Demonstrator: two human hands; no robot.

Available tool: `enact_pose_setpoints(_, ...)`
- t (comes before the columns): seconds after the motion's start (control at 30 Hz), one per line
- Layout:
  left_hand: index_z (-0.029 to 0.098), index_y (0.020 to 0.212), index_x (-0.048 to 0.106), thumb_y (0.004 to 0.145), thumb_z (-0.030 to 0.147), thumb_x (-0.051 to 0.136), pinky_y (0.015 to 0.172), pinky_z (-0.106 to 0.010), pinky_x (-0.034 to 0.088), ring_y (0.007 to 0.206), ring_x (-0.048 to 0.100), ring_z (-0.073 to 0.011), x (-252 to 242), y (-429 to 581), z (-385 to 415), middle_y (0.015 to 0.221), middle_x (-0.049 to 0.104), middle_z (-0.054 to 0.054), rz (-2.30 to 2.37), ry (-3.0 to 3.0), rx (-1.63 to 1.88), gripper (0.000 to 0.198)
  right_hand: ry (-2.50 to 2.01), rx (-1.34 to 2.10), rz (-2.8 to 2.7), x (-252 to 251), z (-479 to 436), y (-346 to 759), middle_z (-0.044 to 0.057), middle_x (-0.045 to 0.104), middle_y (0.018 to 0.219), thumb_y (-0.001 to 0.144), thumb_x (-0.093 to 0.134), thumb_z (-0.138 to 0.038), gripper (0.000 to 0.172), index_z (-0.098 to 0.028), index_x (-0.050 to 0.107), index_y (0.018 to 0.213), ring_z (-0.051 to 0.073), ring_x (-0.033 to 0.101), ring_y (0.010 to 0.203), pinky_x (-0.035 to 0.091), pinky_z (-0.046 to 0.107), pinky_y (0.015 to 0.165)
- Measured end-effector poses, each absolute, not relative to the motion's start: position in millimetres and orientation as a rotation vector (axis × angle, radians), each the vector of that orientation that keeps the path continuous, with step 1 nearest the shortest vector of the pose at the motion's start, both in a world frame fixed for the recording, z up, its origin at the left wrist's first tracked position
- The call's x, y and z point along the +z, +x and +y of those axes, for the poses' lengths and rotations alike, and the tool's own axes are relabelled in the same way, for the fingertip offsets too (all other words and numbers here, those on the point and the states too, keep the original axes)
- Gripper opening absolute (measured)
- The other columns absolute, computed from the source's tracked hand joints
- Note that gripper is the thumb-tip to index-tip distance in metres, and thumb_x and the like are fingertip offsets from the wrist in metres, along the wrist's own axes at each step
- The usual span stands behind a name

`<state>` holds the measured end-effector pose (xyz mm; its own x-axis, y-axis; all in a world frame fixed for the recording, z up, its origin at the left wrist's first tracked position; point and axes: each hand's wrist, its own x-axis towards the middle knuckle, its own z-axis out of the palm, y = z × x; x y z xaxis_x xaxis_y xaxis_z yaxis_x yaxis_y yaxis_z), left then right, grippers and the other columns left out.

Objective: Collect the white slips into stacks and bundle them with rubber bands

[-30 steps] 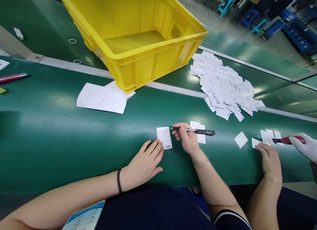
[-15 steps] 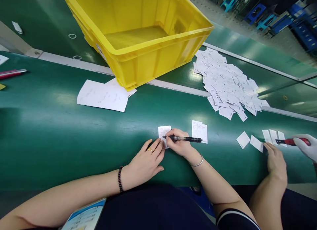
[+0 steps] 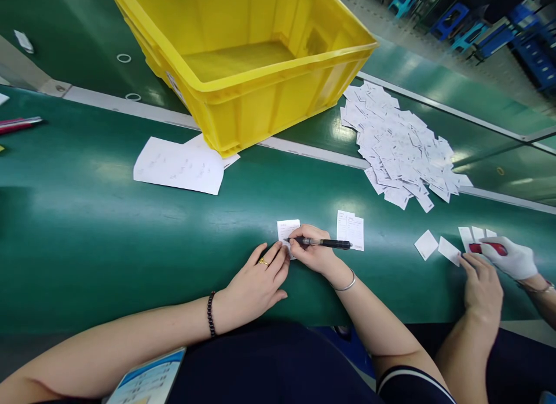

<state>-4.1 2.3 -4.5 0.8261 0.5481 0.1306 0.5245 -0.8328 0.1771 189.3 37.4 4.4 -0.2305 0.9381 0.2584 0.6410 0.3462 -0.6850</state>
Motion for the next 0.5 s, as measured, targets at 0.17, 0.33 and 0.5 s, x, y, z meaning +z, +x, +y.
enact_pose_setpoints(0.17,0.007,0.133,0.051,0.091,0.052,0.047,0.111,-0.048,0.028,0.134,0.042,-0.0314,-3.8,-4.0,2.4,0.139,0.052,-0.02,0.842,2.872,0.266,0.061,-1.398,0.603,-1.987,4.8,36.4,189.8,0.0,0.065,0.063,0.077,0.054,-0.017,0.011,-0.022,0.059,0.068,0.014,0.061,0.059,0.051,0.027,0.06)
enact_pose_setpoints(0.33,0.008,0.133,0.051,0.091,0.052,0.047,0.112,-0.047,0.028,0.134,0.041,-0.0311,-5.5,-4.0,1.7,0.139,0.053,-0.02,0.841,2.87,0.261,0.061,-1.388,0.59,-1.985,4.2,36.5,190.1,0.0,0.065,0.063,0.076,0.054,-0.018,0.01,-0.022,0.059,0.069,0.014,0.06,0.057,0.051,0.027,0.059)
enact_pose_setpoints(0.5,0.008,0.134,0.05,0.091,0.052,0.047,0.112,-0.048,0.027,0.135,0.04,-0.0316,-7.8,-4.3,1.2,0.14,0.052,-0.021,0.835,2.858,0.27,0.061,-1.393,0.569,-1.969,3.1,36.1,190.0,0.0,0.065,0.062,0.077,0.054,-0.018,0.01,-0.022,0.058,0.068,0.014,0.06,0.057,0.051,0.026,0.059)
